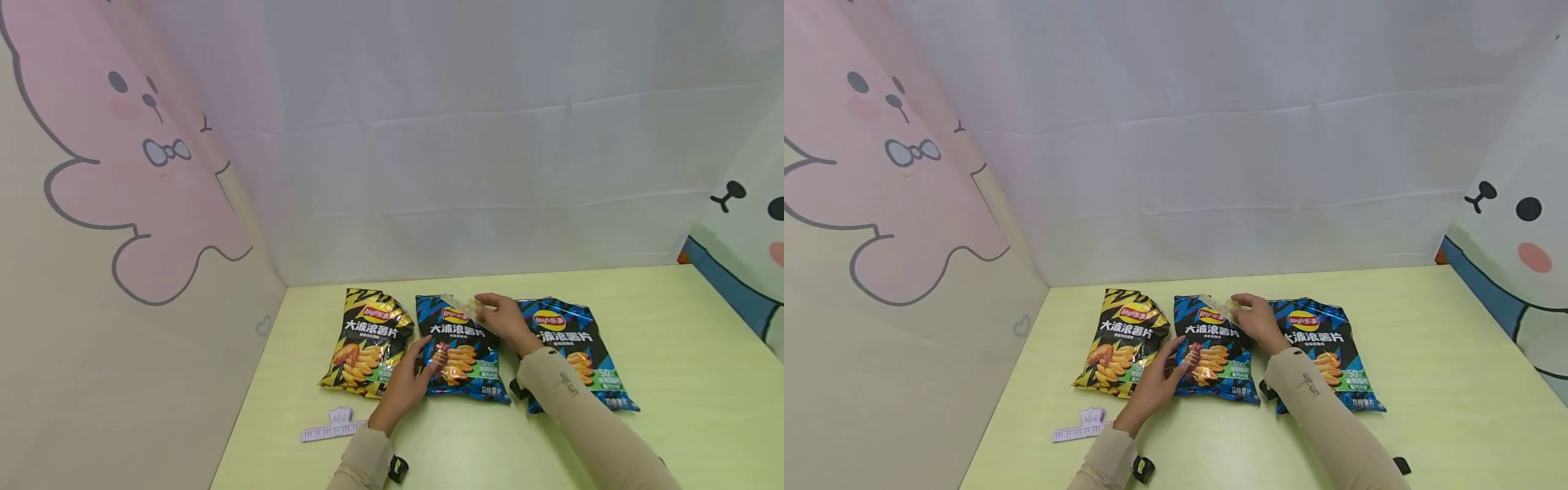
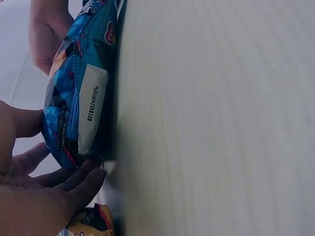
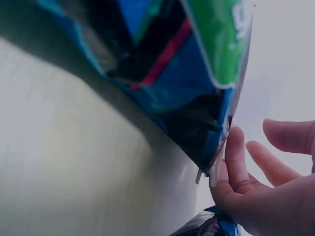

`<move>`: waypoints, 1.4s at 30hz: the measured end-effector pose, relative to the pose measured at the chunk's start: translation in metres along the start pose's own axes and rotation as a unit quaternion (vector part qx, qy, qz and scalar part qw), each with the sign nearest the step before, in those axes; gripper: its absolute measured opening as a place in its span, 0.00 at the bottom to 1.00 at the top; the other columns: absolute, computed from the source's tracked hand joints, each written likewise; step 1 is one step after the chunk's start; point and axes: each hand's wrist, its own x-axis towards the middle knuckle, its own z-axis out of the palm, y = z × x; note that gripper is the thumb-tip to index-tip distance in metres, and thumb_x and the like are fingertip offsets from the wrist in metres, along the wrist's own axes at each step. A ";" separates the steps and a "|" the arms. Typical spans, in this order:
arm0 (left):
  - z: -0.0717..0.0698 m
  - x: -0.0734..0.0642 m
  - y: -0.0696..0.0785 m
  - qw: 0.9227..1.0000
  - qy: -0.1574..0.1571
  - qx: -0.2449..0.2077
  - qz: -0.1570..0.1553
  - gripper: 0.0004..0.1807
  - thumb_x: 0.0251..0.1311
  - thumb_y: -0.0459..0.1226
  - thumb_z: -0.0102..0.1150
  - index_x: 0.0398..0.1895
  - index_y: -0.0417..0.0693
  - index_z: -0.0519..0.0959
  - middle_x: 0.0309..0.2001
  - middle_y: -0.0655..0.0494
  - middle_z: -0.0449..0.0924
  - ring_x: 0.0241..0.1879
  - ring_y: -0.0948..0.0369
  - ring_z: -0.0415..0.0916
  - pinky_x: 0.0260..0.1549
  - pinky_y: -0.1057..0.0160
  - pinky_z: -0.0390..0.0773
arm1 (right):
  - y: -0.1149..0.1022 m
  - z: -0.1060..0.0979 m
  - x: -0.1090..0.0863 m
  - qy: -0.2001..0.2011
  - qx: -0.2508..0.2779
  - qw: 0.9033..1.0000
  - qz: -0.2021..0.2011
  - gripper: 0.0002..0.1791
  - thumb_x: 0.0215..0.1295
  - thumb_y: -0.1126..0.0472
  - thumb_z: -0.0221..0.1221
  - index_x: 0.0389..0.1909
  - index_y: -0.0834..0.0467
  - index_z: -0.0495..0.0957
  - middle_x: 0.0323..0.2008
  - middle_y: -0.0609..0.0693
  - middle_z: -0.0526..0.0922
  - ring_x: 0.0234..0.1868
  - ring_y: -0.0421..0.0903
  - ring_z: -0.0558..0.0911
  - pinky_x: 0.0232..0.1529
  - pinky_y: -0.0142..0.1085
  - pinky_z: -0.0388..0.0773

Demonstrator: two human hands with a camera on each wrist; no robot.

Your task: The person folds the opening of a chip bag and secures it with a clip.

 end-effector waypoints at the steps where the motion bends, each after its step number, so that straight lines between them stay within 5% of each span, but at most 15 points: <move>1: 0.000 0.000 0.000 1.000 0.000 0.000 0.002 0.28 0.75 0.43 0.52 0.76 0.58 0.63 0.70 0.43 0.71 0.68 0.45 0.72 0.65 0.40 0.72 | 0.000 0.000 0.000 -0.002 0.001 1.000 -0.001 0.25 0.74 0.62 0.52 0.70 0.61 0.70 0.70 0.65 0.70 0.55 0.58 0.79 0.51 0.45 0.80; 16: 0.004 0.001 0.005 1.000 0.014 0.018 0.016 0.28 0.73 0.44 0.55 0.74 0.53 0.65 0.73 0.41 0.66 0.73 0.41 0.63 0.70 0.37 0.64 | -0.003 -0.009 -0.011 -0.012 -0.004 1.000 -0.018 0.26 0.77 0.56 0.52 0.72 0.60 0.68 0.73 0.65 0.67 0.60 0.62 0.81 0.65 0.59 0.73; 28: 0.004 0.007 0.016 1.000 0.003 0.009 0.014 0.32 0.72 0.49 0.55 0.75 0.53 0.63 0.80 0.37 0.49 0.77 0.35 0.53 0.68 0.28 0.60 | -0.010 -0.020 -0.021 -0.010 0.004 1.000 -0.020 0.27 0.78 0.54 0.52 0.73 0.57 0.66 0.76 0.63 0.63 0.73 0.65 0.67 0.70 0.61 0.68; 42: 0.005 0.014 0.030 0.999 0.008 0.013 0.028 0.36 0.70 0.52 0.57 0.77 0.52 0.60 0.81 0.39 0.45 0.79 0.36 0.47 0.67 0.24 0.56 | -0.007 -0.033 -0.035 0.016 0.002 0.998 -0.057 0.26 0.77 0.52 0.54 0.71 0.57 0.69 0.70 0.63 0.72 0.68 0.63 0.73 0.67 0.59 0.72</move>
